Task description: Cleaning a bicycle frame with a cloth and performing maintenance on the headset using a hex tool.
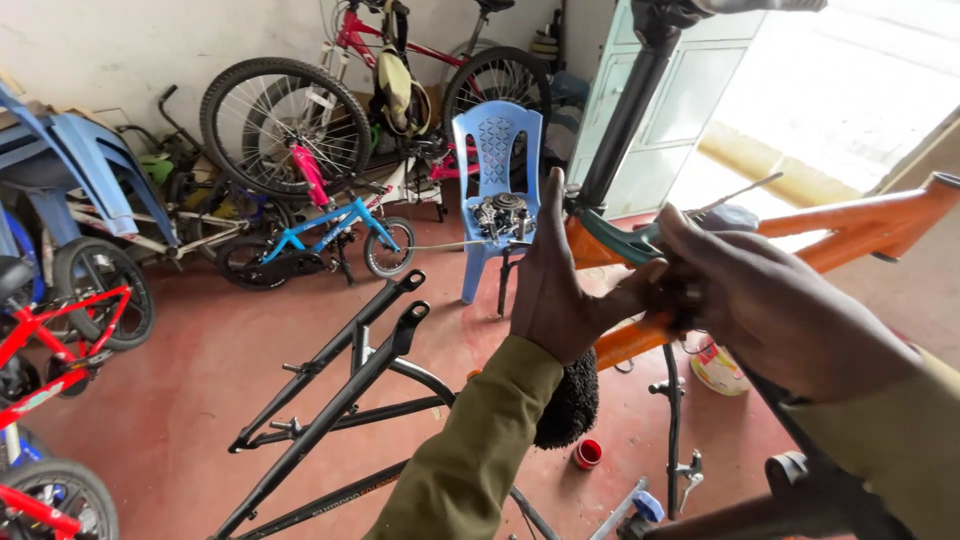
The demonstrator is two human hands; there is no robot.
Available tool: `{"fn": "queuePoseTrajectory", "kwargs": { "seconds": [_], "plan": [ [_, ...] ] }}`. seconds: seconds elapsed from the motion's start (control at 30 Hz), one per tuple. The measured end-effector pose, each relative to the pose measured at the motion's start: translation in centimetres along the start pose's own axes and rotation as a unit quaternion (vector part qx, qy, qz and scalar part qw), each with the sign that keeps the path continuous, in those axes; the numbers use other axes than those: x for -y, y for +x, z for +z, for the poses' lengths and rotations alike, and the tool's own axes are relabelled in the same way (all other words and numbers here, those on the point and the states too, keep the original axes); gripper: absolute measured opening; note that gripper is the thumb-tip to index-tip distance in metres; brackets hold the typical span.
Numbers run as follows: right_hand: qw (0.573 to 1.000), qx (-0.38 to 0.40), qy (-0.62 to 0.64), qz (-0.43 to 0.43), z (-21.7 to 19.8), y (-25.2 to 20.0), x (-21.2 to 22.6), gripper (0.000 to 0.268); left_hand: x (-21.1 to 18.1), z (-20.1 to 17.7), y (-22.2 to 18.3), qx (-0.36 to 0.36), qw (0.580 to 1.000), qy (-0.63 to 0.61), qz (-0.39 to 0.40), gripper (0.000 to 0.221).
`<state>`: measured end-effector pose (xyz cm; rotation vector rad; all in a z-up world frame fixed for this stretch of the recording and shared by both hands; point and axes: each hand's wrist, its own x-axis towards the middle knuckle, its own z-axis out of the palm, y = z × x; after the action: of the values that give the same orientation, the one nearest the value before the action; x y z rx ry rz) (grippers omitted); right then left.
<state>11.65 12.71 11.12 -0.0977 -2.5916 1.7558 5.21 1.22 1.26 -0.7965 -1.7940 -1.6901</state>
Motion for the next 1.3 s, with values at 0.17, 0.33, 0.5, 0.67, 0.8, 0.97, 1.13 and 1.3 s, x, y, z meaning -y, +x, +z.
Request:
{"fn": "queuePoseTrajectory", "kwargs": {
  "seconds": [0.17, 0.33, 0.5, 0.67, 0.8, 0.97, 1.13, 1.3],
  "plan": [
    [0.963, 0.005, 0.268, 0.034, 2.9, 2.7, -1.2, 0.045, 0.2, -1.2, 0.4, 0.02, 0.998, 0.008, -0.054, 0.094],
    [0.978, -0.049, 0.157, -0.129, 4.3, 3.0, -2.1, 0.019, 3.4, -3.6, 1.9, 0.134, 0.953, -0.229, -0.15, 0.073],
    [0.93, -0.095, -0.238, -0.263, 4.3, 2.9, -2.0, 0.03, 3.9, -4.8, 3.7, 0.126, 0.866, -0.416, -0.248, 0.077],
    [0.63, -0.155, -0.673, -0.356, 4.8, 2.0, -2.5, 0.052, 3.5, -7.7, 5.3, 0.216, 0.747, -0.517, -0.358, 0.104],
    [0.797, -0.052, -0.532, -0.281, 4.7, 1.7, -1.7, 0.052, 4.3, -7.5, 6.9, 0.367, 0.857, -0.311, -0.182, 0.061],
    [0.978, -0.014, 0.194, -0.077, 6.5, 1.1, -1.5, 0.049, 2.4, -8.4, 7.6, 0.364, 0.84, -0.302, -0.265, 0.079],
    [0.891, -0.061, 0.445, -0.062, 8.4, 1.4, -1.8, 0.006, 4.7, -8.0, 7.4, 0.324, 0.818, -0.368, -0.301, 0.068],
    [0.856, -0.145, 0.493, -0.057, 9.8, 2.4, -3.0, 0.011, 5.2, -8.5, 7.7, 0.366, 0.795, -0.381, -0.296, 0.064]
  ]
}}
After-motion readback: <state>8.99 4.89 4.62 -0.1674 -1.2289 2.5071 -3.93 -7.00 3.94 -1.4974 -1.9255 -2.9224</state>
